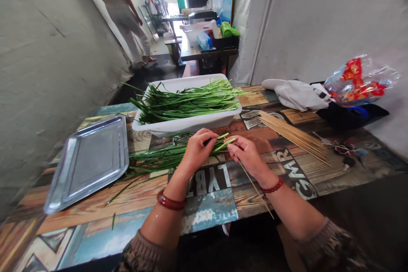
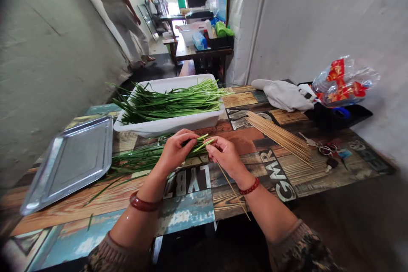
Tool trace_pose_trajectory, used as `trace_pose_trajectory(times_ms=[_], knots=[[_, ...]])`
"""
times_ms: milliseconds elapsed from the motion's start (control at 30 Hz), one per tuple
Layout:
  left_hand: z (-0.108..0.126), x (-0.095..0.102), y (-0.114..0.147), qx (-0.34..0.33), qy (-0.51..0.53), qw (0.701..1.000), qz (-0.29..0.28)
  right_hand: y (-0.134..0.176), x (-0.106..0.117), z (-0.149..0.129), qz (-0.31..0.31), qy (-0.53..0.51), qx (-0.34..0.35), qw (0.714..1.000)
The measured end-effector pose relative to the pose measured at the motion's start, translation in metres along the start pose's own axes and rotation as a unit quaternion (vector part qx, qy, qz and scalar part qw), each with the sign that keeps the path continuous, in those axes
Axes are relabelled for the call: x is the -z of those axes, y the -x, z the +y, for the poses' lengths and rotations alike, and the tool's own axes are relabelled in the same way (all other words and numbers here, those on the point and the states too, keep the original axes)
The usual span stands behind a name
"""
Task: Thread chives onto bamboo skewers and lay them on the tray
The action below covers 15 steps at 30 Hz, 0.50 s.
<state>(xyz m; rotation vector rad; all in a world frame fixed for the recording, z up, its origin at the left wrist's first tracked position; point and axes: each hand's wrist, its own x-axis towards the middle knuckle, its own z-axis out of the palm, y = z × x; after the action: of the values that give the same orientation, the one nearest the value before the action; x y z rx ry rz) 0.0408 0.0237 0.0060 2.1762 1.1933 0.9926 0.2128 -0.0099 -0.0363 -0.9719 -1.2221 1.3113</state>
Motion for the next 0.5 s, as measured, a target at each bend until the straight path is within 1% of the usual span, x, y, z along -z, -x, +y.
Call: trace_pose_trajectory(times_ms=[100, 233, 333, 400, 433, 500], knots=[[-0.0015, 0.0041, 0.0005, -0.031, -0.035, 0.999, 0.018, -0.0014, 0.0009, 0.0033, -0.001, -0.009, -0.007, 1.0], [-0.0008, 0.0056, 0.003, -0.058, -0.094, 0.993, 0.046, -0.0009, -0.0009, 0.003, -0.006, 0.016, -0.006, 1.0], [0.0021, 0.0069, 0.0048, -0.076, -0.078, 0.991, 0.081, 0.0002, -0.0015, 0.0018, -0.015, 0.023, -0.002, 1.0], [0.0032, 0.0065, 0.0054, -0.075, -0.059, 0.99, 0.1, 0.0007, -0.001, 0.0016, -0.022, 0.018, 0.0, 1.0], [0.0033, 0.0053, 0.0055, -0.068, -0.052, 0.991, 0.1, 0.0009, -0.0007, 0.0015, -0.024, 0.014, 0.001, 1.0], [0.0027, 0.0008, 0.0052, -0.04, -0.037, 0.996, 0.073, 0.001, -0.0002, 0.0011, -0.024, 0.004, 0.003, 1.0]])
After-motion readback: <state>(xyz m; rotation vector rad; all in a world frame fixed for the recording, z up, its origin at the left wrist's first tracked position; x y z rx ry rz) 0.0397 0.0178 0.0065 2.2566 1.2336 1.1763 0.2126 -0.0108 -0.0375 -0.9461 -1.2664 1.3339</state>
